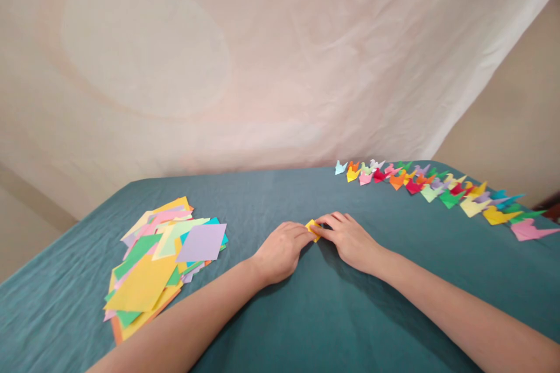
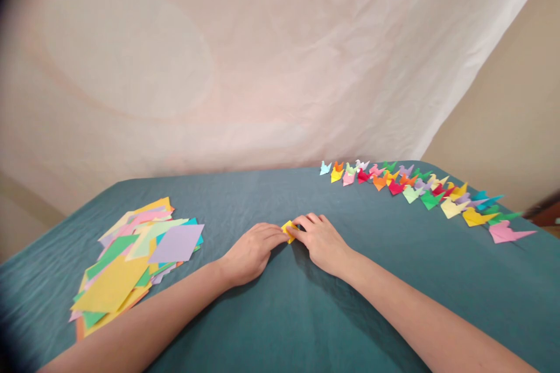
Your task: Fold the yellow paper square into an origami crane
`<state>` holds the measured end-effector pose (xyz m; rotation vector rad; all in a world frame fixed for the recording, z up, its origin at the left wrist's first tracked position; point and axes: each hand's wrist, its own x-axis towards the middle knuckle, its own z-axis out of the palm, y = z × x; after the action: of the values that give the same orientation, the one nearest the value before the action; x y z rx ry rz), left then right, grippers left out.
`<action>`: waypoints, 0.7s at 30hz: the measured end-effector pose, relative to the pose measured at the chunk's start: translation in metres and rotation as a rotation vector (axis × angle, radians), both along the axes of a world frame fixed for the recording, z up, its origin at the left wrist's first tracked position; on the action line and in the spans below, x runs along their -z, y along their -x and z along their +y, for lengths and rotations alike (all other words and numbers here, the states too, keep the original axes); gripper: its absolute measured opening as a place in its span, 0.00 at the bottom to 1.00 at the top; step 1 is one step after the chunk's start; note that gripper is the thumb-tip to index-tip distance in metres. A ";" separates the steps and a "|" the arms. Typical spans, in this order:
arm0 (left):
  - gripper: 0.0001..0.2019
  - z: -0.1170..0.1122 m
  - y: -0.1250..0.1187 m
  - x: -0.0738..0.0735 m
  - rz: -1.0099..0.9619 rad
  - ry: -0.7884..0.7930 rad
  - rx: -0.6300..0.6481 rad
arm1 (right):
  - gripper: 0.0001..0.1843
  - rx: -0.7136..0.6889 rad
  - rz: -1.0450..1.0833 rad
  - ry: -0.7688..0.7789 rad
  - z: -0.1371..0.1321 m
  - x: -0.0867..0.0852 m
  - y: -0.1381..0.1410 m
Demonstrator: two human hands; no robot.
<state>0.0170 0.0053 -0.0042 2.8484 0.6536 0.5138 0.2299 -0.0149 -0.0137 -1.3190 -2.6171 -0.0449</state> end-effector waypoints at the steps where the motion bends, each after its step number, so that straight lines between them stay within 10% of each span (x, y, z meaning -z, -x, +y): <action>1: 0.18 0.001 0.000 0.001 -0.004 0.003 -0.004 | 0.26 0.001 0.001 -0.004 0.000 0.000 0.000; 21: 0.18 -0.002 -0.005 0.001 0.103 -0.120 -0.052 | 0.27 0.007 0.011 0.002 0.002 0.004 0.000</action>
<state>0.0222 0.0033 -0.0056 2.9940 0.7395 0.4307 0.2304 -0.0127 -0.0179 -1.3247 -2.6040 -0.0364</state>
